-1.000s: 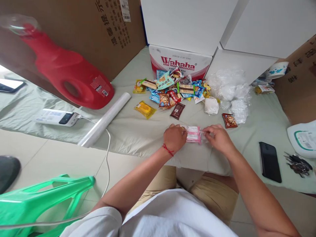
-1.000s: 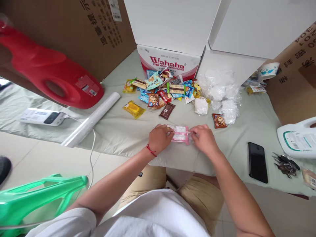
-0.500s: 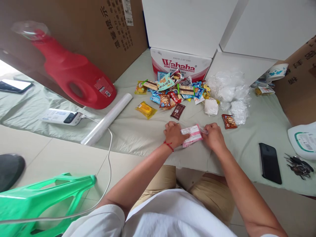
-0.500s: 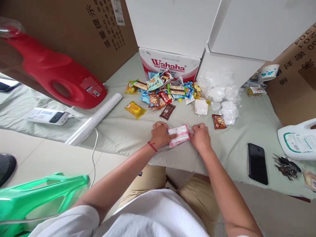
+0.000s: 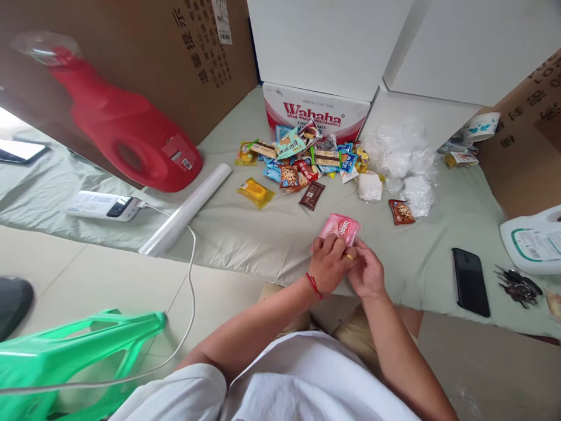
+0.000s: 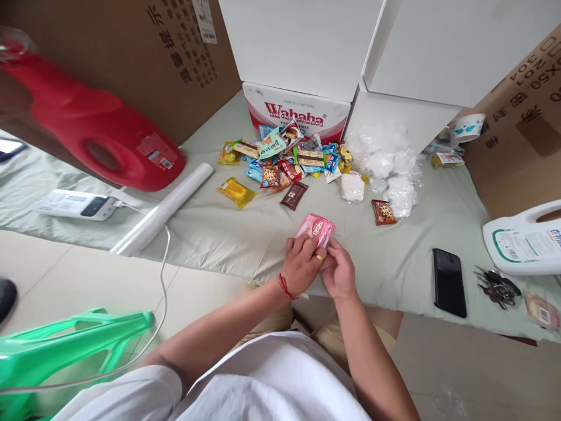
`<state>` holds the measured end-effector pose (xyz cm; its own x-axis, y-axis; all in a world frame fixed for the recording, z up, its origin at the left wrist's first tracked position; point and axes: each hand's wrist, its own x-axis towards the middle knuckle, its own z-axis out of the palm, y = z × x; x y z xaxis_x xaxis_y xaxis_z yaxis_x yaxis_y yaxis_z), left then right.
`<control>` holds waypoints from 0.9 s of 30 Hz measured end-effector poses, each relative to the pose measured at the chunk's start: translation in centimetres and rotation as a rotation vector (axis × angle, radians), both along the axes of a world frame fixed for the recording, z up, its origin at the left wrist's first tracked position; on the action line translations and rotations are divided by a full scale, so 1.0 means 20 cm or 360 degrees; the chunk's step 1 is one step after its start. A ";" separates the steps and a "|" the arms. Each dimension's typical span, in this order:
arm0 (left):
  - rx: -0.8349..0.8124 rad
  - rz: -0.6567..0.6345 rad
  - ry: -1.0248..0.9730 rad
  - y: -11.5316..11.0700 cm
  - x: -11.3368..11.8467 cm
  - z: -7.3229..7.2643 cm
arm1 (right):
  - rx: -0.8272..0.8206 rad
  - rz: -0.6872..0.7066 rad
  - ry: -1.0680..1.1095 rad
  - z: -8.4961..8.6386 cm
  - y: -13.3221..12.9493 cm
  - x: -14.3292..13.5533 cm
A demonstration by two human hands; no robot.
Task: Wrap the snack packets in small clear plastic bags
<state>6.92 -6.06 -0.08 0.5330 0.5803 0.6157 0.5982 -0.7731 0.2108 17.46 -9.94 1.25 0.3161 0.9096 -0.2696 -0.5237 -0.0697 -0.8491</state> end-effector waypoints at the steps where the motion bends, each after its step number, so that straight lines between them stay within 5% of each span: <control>1: 0.0020 -0.0065 0.0017 0.00 0.00 -0.03 | -0.0009 -0.0004 0.0169 -0.01 -0.01 -0.02; 5: -0.0297 -0.0476 -0.0023 0.04 -0.03 -0.07 | -0.0131 -0.0174 0.0284 -0.05 -0.02 -0.03; 9: -0.0724 -0.0909 -0.0659 0.04 -0.11 -0.01 | -0.0090 -0.0247 0.0204 -0.08 0.00 0.00; 12: -0.1158 -0.0349 -0.1159 0.02 -0.18 0.03 | -0.0013 -0.0338 0.0035 -0.07 0.02 0.02; 15: -0.1866 0.0195 -0.1337 0.04 -0.22 0.07 | 0.0034 -0.0329 -0.0091 -0.05 0.01 0.02; 18: -0.2437 -0.0097 -0.1362 0.11 -0.22 0.11 | -0.0013 0.0008 -0.0131 -0.03 -0.02 0.00; 21: -0.2578 -0.0338 -0.1479 0.16 -0.18 0.14 | -0.0053 0.0248 -0.0223 -0.01 -0.05 0.00; 27: -0.2848 -0.0735 -0.1619 0.21 -0.03 0.12 | -0.0138 0.0041 -0.0600 0.09 -0.16 0.29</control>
